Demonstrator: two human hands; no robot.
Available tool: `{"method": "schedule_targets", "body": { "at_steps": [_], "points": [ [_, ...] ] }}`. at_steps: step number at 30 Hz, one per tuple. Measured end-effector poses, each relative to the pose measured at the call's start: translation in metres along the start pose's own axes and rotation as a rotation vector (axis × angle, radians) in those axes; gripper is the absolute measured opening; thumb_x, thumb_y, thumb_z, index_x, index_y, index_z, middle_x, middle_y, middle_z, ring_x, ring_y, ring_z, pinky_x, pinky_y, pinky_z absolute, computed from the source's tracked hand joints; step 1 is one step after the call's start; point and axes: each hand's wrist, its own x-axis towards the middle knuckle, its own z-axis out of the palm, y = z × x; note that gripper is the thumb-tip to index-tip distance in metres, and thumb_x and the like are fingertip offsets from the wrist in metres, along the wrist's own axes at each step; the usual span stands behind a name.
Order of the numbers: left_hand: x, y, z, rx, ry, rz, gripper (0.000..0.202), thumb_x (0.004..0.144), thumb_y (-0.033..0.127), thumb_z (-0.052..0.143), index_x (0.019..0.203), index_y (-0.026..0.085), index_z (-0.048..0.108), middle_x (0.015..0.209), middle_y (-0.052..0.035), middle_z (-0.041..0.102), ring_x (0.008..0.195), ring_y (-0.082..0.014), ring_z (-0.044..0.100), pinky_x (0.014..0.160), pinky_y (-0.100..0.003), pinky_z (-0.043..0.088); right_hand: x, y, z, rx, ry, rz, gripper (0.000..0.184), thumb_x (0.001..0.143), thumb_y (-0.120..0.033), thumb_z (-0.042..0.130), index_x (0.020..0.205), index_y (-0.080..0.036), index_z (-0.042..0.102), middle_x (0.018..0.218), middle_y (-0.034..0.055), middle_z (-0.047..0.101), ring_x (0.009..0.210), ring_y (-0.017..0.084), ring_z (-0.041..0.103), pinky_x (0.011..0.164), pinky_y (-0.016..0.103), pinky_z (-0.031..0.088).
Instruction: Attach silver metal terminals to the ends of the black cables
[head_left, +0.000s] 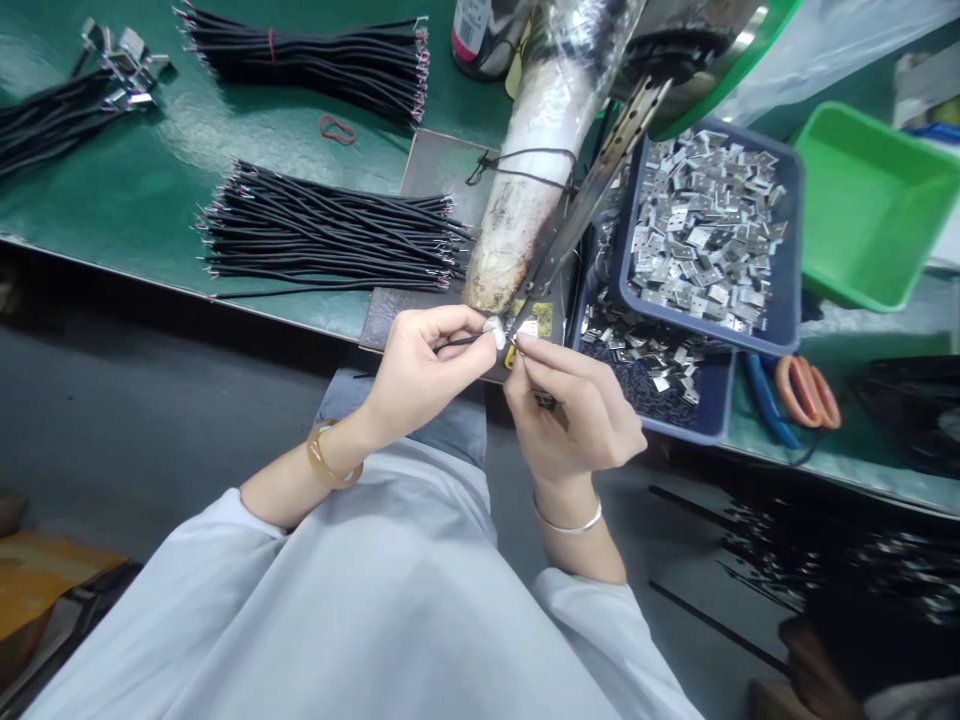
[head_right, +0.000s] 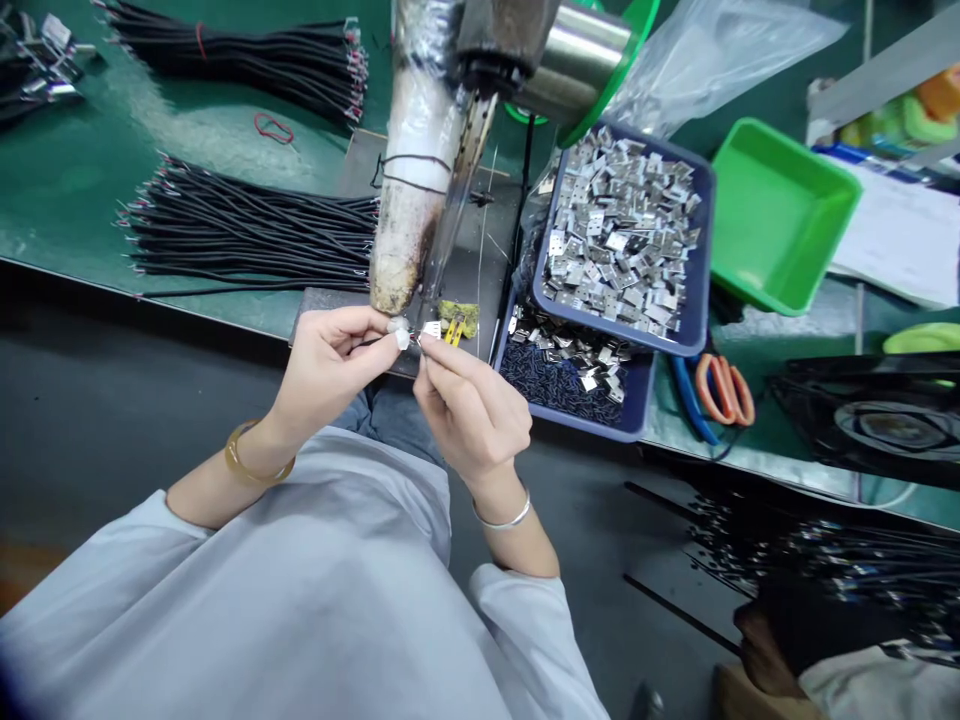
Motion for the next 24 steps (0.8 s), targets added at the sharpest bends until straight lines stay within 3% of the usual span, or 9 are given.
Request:
{"method": "schedule_targets", "body": {
  "at_steps": [9, 13, 15, 20, 24],
  "points": [
    [-0.004, -0.006, -0.003, 0.026, -0.039, -0.026, 0.016, 0.073, 0.024, 0.066, 0.062, 0.013, 0.068, 0.056, 0.0022, 0.046, 0.055, -0.0064, 0.036, 0.049, -0.019, 0.030, -0.007, 0.004, -0.003, -0.010, -0.029, -0.079, 0.018, 0.082, -0.005, 0.074, 0.089, -0.019, 0.065, 0.091, 0.0044, 0.081, 0.078, 0.014, 0.078, 0.075, 0.019, 0.065],
    [-0.007, -0.004, -0.003, 0.046, -0.065, -0.016, 0.015, 0.075, 0.025, 0.065, 0.067, 0.012, 0.070, 0.057, 0.0023, 0.047, 0.054, -0.0059, 0.035, 0.048, -0.019, 0.027, -0.005, 0.001, -0.006, -0.006, -0.011, -0.052, 0.017, 0.083, -0.006, 0.075, 0.088, -0.019, 0.065, 0.089, 0.0038, 0.081, 0.077, 0.014, 0.078, 0.072, 0.019, 0.064],
    [-0.009, -0.003, -0.003, 0.073, -0.089, 0.001, 0.016, 0.077, 0.024, 0.064, 0.068, 0.012, 0.071, 0.056, 0.0028, 0.047, 0.052, -0.0053, 0.033, 0.047, -0.019, 0.026, -0.002, -0.002, -0.008, 0.011, 0.000, 0.046, 0.017, 0.083, -0.006, 0.075, 0.088, -0.019, 0.067, 0.093, 0.0042, 0.080, 0.081, 0.015, 0.078, 0.071, 0.020, 0.064],
    [-0.009, 0.000, -0.006, 0.112, -0.122, 0.113, 0.018, 0.078, 0.020, 0.065, 0.064, 0.012, 0.072, 0.058, 0.0023, 0.049, 0.050, -0.0049, 0.034, 0.046, -0.020, 0.026, 0.003, -0.008, -0.011, 0.280, -0.107, 0.468, 0.012, 0.086, -0.009, 0.072, 0.088, -0.020, 0.068, 0.097, 0.0030, 0.079, 0.082, 0.014, 0.077, 0.065, 0.021, 0.065],
    [-0.004, -0.001, -0.008, 0.123, -0.113, 0.154, 0.019, 0.079, 0.018, 0.064, 0.065, 0.013, 0.075, 0.052, 0.0048, 0.040, 0.049, -0.0054, 0.033, 0.048, -0.020, 0.027, 0.005, -0.008, -0.012, 0.342, -0.145, 0.528, 0.012, 0.086, -0.012, 0.072, 0.081, -0.020, 0.065, 0.096, 0.0025, 0.078, 0.082, 0.014, 0.077, 0.065, 0.022, 0.064]
  ]
}}
